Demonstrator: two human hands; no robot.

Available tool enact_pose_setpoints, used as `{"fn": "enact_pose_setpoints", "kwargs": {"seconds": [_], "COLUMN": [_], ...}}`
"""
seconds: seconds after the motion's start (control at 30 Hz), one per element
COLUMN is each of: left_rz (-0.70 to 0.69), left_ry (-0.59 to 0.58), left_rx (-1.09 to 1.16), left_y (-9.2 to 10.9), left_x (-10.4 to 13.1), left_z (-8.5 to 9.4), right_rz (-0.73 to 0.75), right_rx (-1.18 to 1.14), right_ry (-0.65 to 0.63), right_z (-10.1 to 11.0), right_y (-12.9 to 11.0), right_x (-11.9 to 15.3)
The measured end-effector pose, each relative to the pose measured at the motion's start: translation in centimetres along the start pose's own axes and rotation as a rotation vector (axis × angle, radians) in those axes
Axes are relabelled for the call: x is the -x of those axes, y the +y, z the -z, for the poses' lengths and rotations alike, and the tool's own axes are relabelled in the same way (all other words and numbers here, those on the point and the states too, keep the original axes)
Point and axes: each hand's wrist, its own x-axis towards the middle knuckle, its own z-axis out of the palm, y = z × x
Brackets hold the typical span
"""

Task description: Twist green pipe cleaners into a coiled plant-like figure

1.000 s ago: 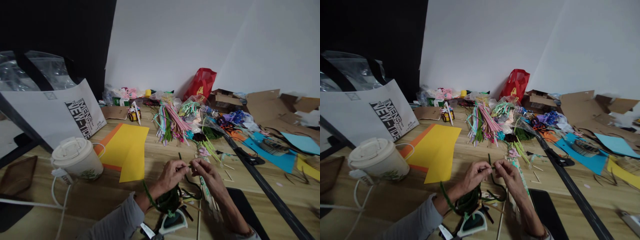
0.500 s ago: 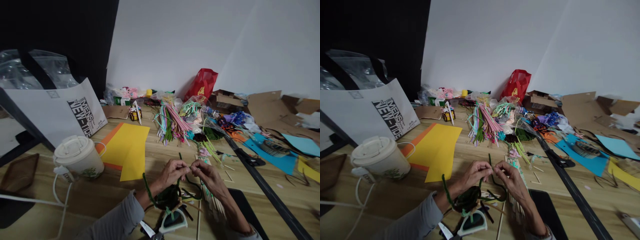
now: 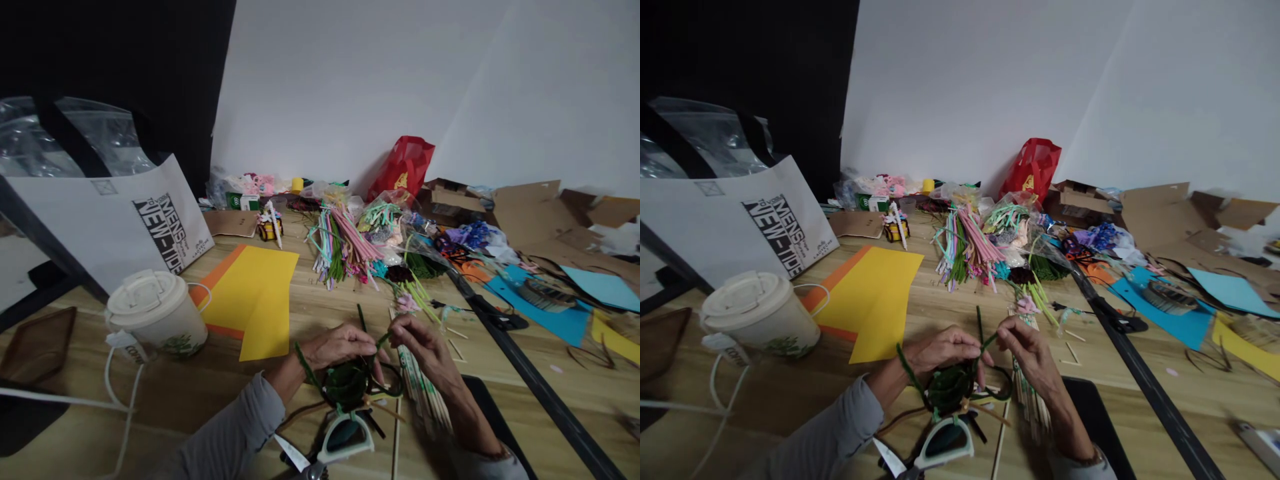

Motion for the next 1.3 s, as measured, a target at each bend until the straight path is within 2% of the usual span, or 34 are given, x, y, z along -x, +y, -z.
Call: {"fn": "enact_pose_setpoints", "kwargs": {"seconds": [0.1,0.23,0.37,0.53,0.6,0.67,0.8,0.97,1.07,1.13,1.3], "left_rz": [0.022,0.029,-0.018,-0.065,-0.086,-0.119,-0.155,-0.147,-0.124,-0.127,-0.183], "left_ry": [-0.067,-0.037,0.143,0.497,0.575,0.596,0.589,0.508,0.431,0.427,0.502], "left_rx": [0.042,-0.048,-0.469,-1.152,-1.32,-1.385,-1.271,-0.854,-0.639,-0.543,-0.361], "left_y": [-0.2,-0.6,-0.6,-0.4,-0.7,-0.9,-1.3,-1.4,-1.6,-1.6,-1.6], "left_x": [0.1,-0.3,-0.6,-0.4,-0.3,-0.2,-0.5,-1.1,-1.2,-1.3,-1.6], "left_z": [0.3,0.6,0.7,-0.6,-1.4,-1.9,-1.7,-0.3,0.3,0.5,0.7], "right_rz": [-0.011,-0.024,-0.025,-0.07,-0.09,-0.098,-0.106,-0.099,-0.126,-0.154,-0.136], "right_rx": [-0.094,-0.114,-0.025,0.126,0.161,0.169,0.117,-0.055,-0.187,-0.259,-0.158], "right_ry": [0.039,0.047,0.109,0.254,0.29,0.311,0.338,0.342,0.307,0.291,0.079], "right_z": [0.0,-0.3,-0.7,-1.5,-1.7,-1.8,-1.5,-1.4,-1.5,-1.6,-2.5], "right_y": [0.3,0.4,0.3,0.9,1.1,1.2,0.9,0.2,0.6,0.9,0.8], "right_x": [0.0,0.0,0.0,0.0,0.0,-0.1,-0.4,-0.5,-0.6,-0.7,-0.8]}}
